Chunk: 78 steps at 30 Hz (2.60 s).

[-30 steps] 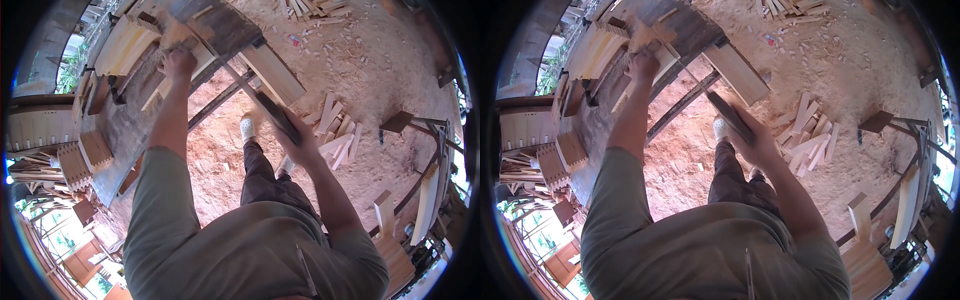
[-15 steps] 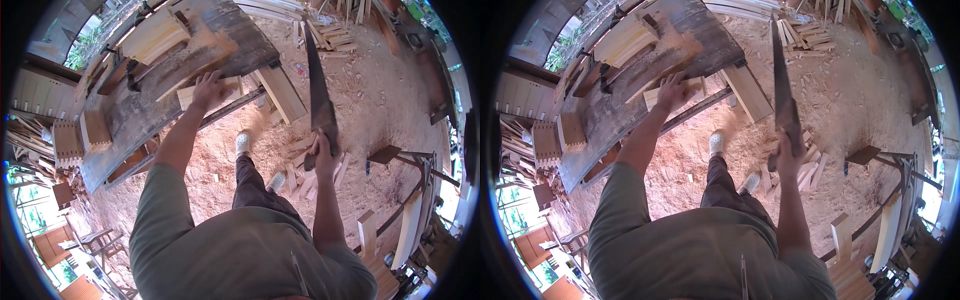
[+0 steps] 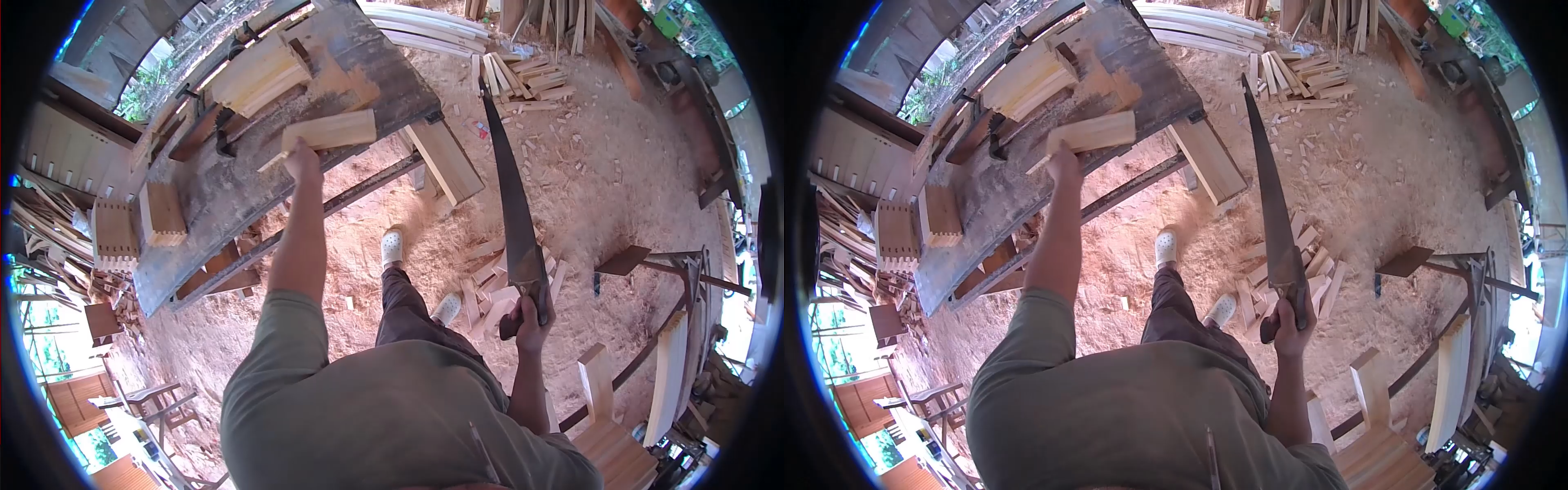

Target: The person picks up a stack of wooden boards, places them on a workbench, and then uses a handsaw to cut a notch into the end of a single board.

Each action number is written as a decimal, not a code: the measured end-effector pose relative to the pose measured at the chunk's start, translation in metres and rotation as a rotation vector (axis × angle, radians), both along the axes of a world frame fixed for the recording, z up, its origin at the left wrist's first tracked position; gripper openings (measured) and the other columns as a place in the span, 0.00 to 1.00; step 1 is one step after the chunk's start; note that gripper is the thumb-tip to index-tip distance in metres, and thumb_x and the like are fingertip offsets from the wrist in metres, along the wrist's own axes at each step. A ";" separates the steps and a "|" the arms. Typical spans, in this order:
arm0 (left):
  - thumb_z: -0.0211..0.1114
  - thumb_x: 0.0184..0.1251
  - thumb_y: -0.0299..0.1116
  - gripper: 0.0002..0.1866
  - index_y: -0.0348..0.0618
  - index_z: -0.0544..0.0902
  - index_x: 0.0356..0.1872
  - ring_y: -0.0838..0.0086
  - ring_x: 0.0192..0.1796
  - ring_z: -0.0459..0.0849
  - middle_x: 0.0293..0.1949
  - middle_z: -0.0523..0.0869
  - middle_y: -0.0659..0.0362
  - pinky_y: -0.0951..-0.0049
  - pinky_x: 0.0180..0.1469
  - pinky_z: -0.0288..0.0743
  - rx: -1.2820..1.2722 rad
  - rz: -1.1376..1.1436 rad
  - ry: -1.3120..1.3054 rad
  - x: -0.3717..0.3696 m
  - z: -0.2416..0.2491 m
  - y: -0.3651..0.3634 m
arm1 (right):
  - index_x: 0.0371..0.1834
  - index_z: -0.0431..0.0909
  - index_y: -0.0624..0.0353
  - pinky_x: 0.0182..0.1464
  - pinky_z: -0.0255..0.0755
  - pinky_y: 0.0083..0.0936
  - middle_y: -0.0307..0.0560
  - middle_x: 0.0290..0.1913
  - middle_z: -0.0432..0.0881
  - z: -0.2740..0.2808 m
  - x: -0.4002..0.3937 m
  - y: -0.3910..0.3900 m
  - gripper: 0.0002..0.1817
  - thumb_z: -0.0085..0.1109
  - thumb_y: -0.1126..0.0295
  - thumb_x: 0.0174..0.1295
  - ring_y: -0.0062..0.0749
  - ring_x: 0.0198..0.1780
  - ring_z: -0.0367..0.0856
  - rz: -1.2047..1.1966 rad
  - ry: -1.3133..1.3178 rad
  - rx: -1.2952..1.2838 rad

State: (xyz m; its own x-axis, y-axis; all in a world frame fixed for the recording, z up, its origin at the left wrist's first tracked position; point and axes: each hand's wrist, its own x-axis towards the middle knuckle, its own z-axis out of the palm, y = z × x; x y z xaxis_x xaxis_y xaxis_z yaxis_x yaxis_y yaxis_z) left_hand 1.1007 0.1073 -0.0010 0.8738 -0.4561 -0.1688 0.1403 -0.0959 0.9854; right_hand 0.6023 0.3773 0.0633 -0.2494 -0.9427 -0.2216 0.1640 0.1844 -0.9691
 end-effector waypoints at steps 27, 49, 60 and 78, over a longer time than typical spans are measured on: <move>0.39 0.71 0.73 0.41 0.51 0.88 0.56 0.52 0.82 0.49 0.81 0.56 0.51 0.40 0.80 0.32 0.806 -0.599 -0.921 -0.056 0.044 -0.075 | 0.73 0.61 0.76 0.56 0.75 0.22 0.58 0.58 0.83 0.053 0.131 -0.107 0.34 0.60 0.78 0.64 0.28 0.55 0.83 0.509 0.385 -0.113; 0.47 0.61 0.80 0.39 0.65 0.89 0.54 0.61 0.82 0.51 0.77 0.66 0.60 0.41 0.78 0.33 0.812 -0.582 -0.983 -0.052 0.055 -0.079 | 0.73 0.63 0.72 0.49 0.79 0.23 0.60 0.52 0.86 0.067 0.121 -0.096 0.33 0.61 0.76 0.65 0.33 0.51 0.88 0.524 0.492 -0.225; 0.46 0.62 0.79 0.40 0.62 0.89 0.55 0.60 0.82 0.50 0.78 0.63 0.56 0.42 0.79 0.32 0.798 -0.557 -0.960 -0.055 0.050 -0.077 | 0.72 0.65 0.72 0.44 0.77 0.19 0.53 0.47 0.87 0.066 0.135 -0.121 0.31 0.61 0.75 0.66 0.22 0.43 0.85 0.519 0.462 -0.176; 0.46 0.64 0.73 0.45 0.42 0.83 0.62 0.55 0.79 0.58 0.76 0.66 0.53 0.39 0.79 0.37 0.748 -0.533 -1.077 -0.052 0.041 -0.080 | 0.73 0.64 0.66 0.50 0.79 0.28 0.60 0.50 0.87 0.058 0.152 -0.130 0.31 0.60 0.72 0.67 0.40 0.50 0.89 0.514 0.517 -0.221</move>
State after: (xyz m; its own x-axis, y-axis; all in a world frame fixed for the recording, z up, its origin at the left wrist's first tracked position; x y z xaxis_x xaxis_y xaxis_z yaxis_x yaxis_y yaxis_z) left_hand 1.0487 0.0273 0.0401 0.4817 -0.8687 0.1151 -0.8550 -0.4371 0.2790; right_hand 0.7545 0.2475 0.1212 0.2123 -0.9771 0.0111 -0.3751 -0.0920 -0.9224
